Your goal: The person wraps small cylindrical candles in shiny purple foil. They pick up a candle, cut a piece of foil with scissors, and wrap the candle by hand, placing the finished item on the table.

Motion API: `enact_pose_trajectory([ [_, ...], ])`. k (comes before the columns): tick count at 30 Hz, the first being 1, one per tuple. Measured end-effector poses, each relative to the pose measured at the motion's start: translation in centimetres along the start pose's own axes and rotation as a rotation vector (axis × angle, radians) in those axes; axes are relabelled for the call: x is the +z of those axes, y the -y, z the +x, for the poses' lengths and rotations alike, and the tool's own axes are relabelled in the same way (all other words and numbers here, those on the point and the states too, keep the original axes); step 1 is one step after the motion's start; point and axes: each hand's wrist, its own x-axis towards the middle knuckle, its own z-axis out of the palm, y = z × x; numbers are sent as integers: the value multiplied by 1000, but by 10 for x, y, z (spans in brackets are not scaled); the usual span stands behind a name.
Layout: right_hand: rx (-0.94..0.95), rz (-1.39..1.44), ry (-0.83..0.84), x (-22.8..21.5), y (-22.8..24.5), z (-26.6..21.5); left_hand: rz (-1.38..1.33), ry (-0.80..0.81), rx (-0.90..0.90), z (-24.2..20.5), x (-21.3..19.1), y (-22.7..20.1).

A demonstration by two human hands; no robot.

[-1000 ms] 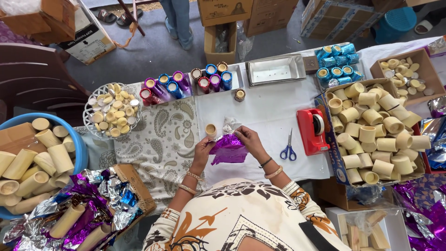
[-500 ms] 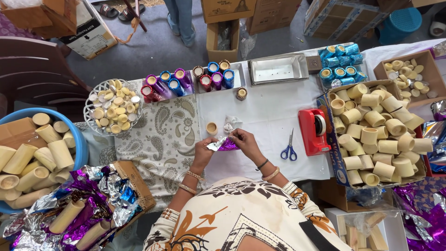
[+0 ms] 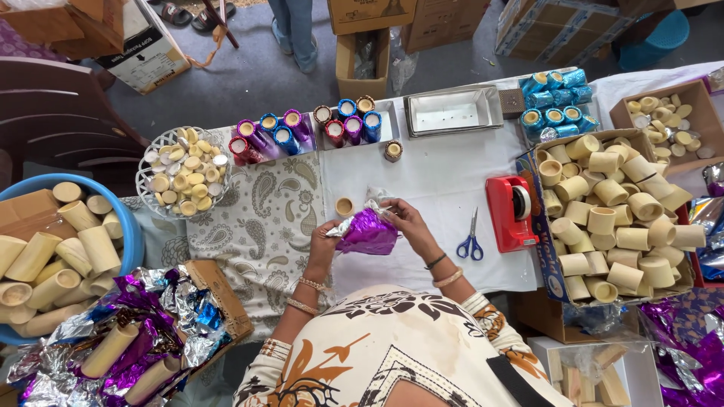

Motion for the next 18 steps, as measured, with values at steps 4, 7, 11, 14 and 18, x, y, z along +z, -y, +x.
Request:
enact_pose_trajectory([
  [4,18,-54,158,14,31,-11,-91,-70,-18,4,6,-14],
  [7,18,-109,206,15,14,-6,-228,-85,-142,9,7,-21],
  [11,79,-53,103,3,-16,3,-352,-100,-223,17,-27,21],
  [14,142,71,47,2,-14,7,-192,-6,-315,7,-26,16],
  [18,181,210,-42,-10,-25,15,127,234,-353,-5,-13,14],
])
